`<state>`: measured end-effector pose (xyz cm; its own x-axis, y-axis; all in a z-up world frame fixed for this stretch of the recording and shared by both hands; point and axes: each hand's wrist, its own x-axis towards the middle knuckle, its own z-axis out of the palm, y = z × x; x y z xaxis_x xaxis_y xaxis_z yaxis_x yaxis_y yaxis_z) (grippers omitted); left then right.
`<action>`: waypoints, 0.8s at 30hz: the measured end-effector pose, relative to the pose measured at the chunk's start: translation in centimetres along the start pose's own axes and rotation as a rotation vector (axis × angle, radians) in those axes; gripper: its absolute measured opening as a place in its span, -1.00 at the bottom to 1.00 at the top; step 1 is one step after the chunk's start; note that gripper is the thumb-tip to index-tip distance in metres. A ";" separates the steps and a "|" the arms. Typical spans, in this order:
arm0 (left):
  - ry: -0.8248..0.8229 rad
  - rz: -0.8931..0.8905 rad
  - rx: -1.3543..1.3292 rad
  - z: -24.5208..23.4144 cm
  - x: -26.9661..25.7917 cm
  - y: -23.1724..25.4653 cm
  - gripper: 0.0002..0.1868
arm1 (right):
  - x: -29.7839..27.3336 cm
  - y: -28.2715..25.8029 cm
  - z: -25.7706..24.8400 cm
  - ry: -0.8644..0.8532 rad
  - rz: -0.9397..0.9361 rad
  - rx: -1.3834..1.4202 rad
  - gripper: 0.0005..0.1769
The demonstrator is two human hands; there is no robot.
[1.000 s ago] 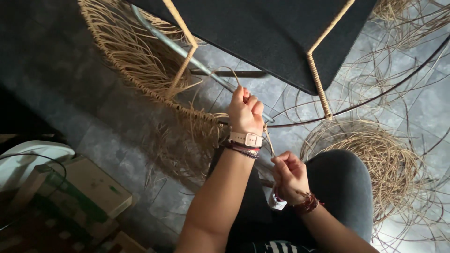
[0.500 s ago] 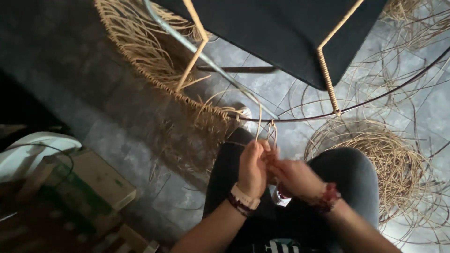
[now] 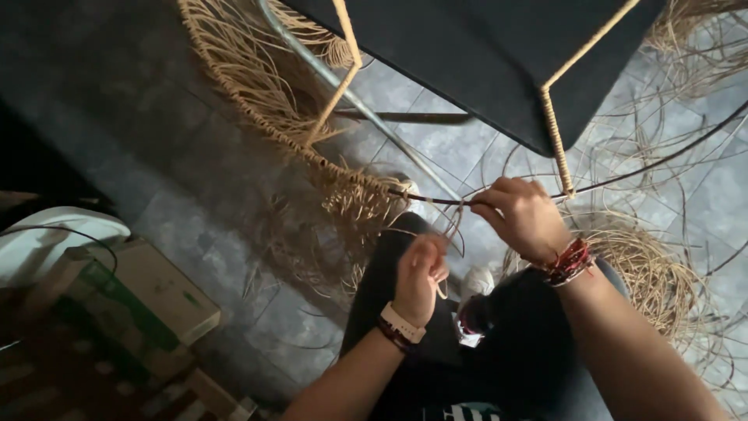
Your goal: Weaving natural fibers around a metal frame to construct a piece of furniture
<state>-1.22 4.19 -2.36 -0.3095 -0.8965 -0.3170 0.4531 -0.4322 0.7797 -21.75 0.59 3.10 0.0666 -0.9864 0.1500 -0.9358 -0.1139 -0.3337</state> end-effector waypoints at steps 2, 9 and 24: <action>0.068 0.022 0.060 -1.2 0.1 0.3 -0.65 | 0.7 -2.1 0.0 -0.019 0.041 0.002 -0.89; 0.221 0.240 0.326 -5.2 1.1 2.8 -0.69 | 3.3 -6.2 4.8 0.027 0.075 -0.041 -0.88; 0.660 0.327 0.527 -12.1 -0.4 5.7 -0.75 | 5.8 -9.0 4.7 -0.006 0.135 0.042 -0.83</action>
<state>11.58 0.96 -4.35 0.3830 -0.9107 -0.1548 -0.0571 -0.1906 0.9800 -11.31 -4.68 2.58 -0.0570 -0.9938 0.0954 -0.9211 0.0155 -0.3889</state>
